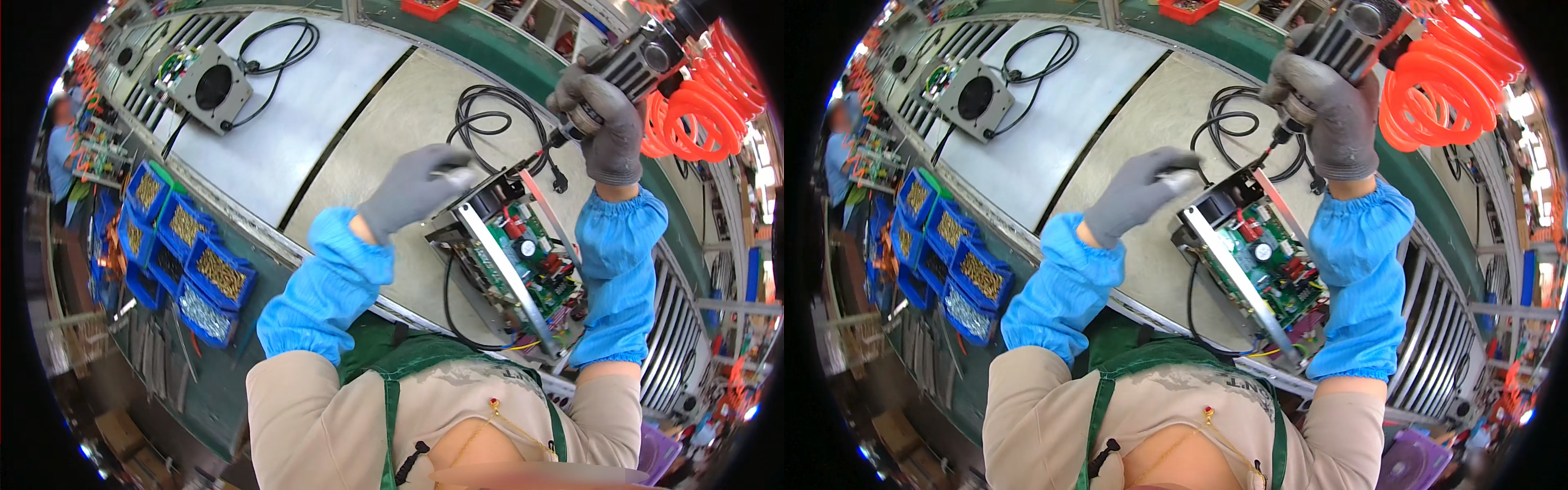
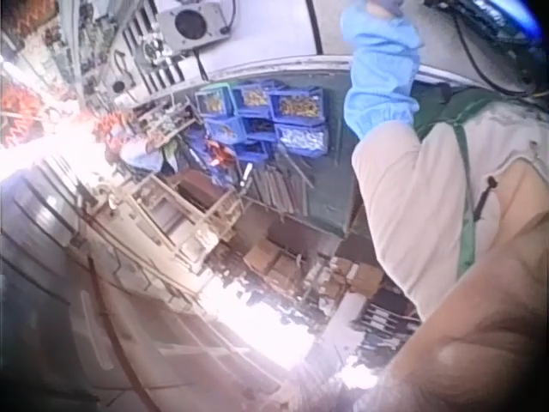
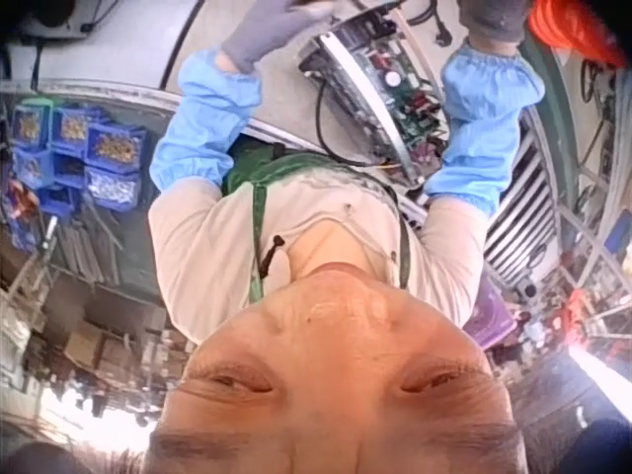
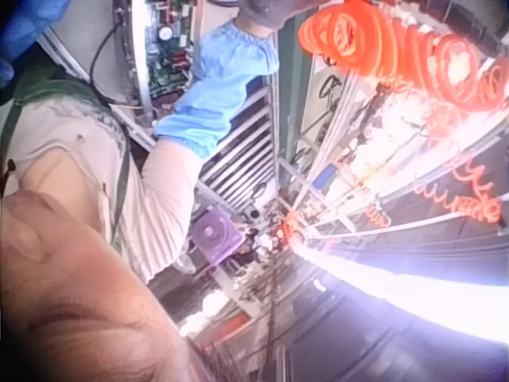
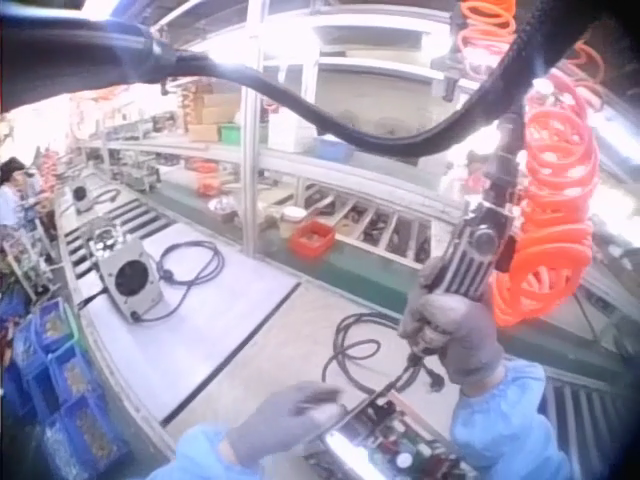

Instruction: Assembling and securing internal components of an electronic device using a pneumatic screwdriver on an assembly line.

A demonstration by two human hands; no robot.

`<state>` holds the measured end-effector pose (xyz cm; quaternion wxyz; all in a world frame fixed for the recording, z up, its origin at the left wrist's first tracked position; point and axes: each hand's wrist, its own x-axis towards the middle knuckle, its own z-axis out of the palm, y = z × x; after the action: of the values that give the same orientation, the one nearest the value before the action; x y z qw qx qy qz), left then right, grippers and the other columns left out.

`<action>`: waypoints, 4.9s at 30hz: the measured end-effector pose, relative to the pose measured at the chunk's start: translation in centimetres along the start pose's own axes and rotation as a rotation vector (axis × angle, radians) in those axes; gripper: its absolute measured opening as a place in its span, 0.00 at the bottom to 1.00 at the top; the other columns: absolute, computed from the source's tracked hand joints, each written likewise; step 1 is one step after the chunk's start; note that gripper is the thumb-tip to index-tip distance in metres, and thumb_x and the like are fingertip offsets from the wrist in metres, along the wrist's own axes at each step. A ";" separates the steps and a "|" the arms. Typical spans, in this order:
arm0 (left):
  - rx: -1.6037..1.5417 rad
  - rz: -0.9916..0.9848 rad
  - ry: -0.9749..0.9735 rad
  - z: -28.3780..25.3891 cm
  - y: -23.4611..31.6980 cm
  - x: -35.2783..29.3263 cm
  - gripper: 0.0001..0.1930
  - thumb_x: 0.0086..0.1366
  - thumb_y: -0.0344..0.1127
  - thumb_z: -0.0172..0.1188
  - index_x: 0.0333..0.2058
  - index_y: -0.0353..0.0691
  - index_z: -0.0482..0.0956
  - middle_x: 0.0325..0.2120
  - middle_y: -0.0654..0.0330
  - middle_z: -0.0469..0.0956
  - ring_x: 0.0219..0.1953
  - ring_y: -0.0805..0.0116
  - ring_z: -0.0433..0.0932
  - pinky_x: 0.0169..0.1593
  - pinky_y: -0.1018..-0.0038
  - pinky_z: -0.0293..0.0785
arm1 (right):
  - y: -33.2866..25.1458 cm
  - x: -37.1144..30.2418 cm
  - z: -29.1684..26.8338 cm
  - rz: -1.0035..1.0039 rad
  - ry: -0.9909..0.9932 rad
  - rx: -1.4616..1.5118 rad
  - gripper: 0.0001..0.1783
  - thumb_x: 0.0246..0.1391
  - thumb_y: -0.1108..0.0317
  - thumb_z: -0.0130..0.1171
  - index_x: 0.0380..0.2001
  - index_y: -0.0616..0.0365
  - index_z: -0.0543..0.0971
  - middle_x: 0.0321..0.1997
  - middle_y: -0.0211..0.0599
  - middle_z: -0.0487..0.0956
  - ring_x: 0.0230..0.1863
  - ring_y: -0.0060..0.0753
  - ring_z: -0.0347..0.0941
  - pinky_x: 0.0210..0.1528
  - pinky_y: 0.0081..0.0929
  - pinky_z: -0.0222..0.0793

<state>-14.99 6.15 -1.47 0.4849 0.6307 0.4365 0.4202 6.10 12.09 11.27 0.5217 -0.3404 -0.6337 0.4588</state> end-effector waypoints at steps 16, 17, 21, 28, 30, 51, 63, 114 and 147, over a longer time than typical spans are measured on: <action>0.926 -0.554 0.118 -11.6 -20.6 -10.7 0.23 0.56 0.50 0.57 0.41 0.35 0.79 0.48 0.46 0.72 0.48 0.49 0.72 0.52 0.60 0.68 | 0.2 -4.5 -0.3 0.021 0.292 -0.183 0.21 0.45 0.71 0.55 0.46 0.64 0.72 0.26 0.35 0.73 0.25 0.28 0.71 0.36 0.32 0.73; 0.887 -0.561 0.033 -11.7 -20.4 -10.2 0.23 0.55 0.51 0.57 0.39 0.35 0.80 0.44 0.47 0.75 0.45 0.49 0.74 0.50 0.61 0.70 | 0.1 -5.5 -1.1 0.016 0.292 -0.155 0.21 0.47 0.73 0.54 0.47 0.64 0.73 0.26 0.36 0.73 0.29 0.30 0.72 0.37 0.34 0.74; 0.611 -0.505 -0.087 -10.9 -21.3 -10.5 0.24 0.55 0.50 0.58 0.40 0.34 0.80 0.33 0.48 0.81 0.37 0.54 0.80 0.43 0.66 0.73 | -2.1 -11.2 -5.3 -0.174 0.364 -0.094 0.16 0.53 0.63 0.54 0.40 0.64 0.77 0.28 0.46 0.77 0.23 0.21 0.70 0.22 0.13 0.63; 0.168 -0.691 -0.424 0.6 -19.9 -9.6 0.24 0.57 0.44 0.61 0.44 0.28 0.77 0.31 0.55 0.81 0.31 0.70 0.77 0.35 0.74 0.72 | -16.6 -25.3 -9.1 -0.392 0.233 0.163 0.28 0.49 0.65 0.52 0.54 0.65 0.65 0.26 0.23 0.62 0.26 0.18 0.57 0.33 0.23 0.53; 0.078 -0.695 -0.546 4.4 -19.7 -9.4 0.23 0.58 0.43 0.61 0.44 0.28 0.78 0.29 0.58 0.79 0.28 0.72 0.74 0.32 0.75 0.70 | -18.0 -30.1 -10.0 -0.427 0.338 0.094 0.30 0.48 0.66 0.55 0.54 0.67 0.64 0.23 0.21 0.63 0.22 0.15 0.58 0.30 0.21 0.55; -0.279 -0.579 -1.432 37.1 -10.3 -9.6 0.18 0.64 0.36 0.53 0.50 0.35 0.74 0.39 0.61 0.77 0.37 0.74 0.74 0.40 0.77 0.71 | 9.6 -54.2 -6.2 0.792 0.996 -0.295 0.14 0.41 0.68 0.65 0.33 0.55 0.73 0.27 0.25 0.71 0.32 0.24 0.69 0.36 0.26 0.68; -0.319 -0.418 0.676 -24.4 -26.4 0.2 0.09 0.59 0.37 0.57 0.30 0.37 0.75 0.24 0.59 0.76 0.25 0.64 0.74 0.29 0.70 0.71 | 11.4 -58.7 -3.9 0.805 1.083 -0.398 0.11 0.50 0.69 0.59 0.38 0.60 0.77 0.39 0.34 0.76 0.38 0.30 0.71 0.45 0.27 0.67; 0.604 0.085 -0.002 13.7 -10.5 -13.1 0.28 0.53 0.47 0.62 0.50 0.38 0.69 0.40 0.49 0.71 0.44 0.51 0.69 0.46 0.59 0.67 | 13.7 -59.8 -4.2 0.650 1.220 -0.338 0.19 0.42 0.71 0.64 0.40 0.60 0.75 0.40 0.33 0.74 0.40 0.28 0.69 0.44 0.28 0.67; 0.223 0.013 -0.355 3.4 -7.3 -15.2 0.18 0.62 0.37 0.56 0.47 0.34 0.74 0.40 0.50 0.78 0.42 0.65 0.78 0.46 0.71 0.73 | 4.3 -7.5 3.6 0.256 -0.486 -1.753 0.10 0.44 0.61 0.60 0.29 0.52 0.83 0.32 0.42 0.80 0.36 0.47 0.77 0.38 0.39 0.73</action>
<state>-16.89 -8.15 -10.86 0.4787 0.7474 0.3840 0.2545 4.09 5.94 4.53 -0.1256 -0.5760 -0.8045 -0.0730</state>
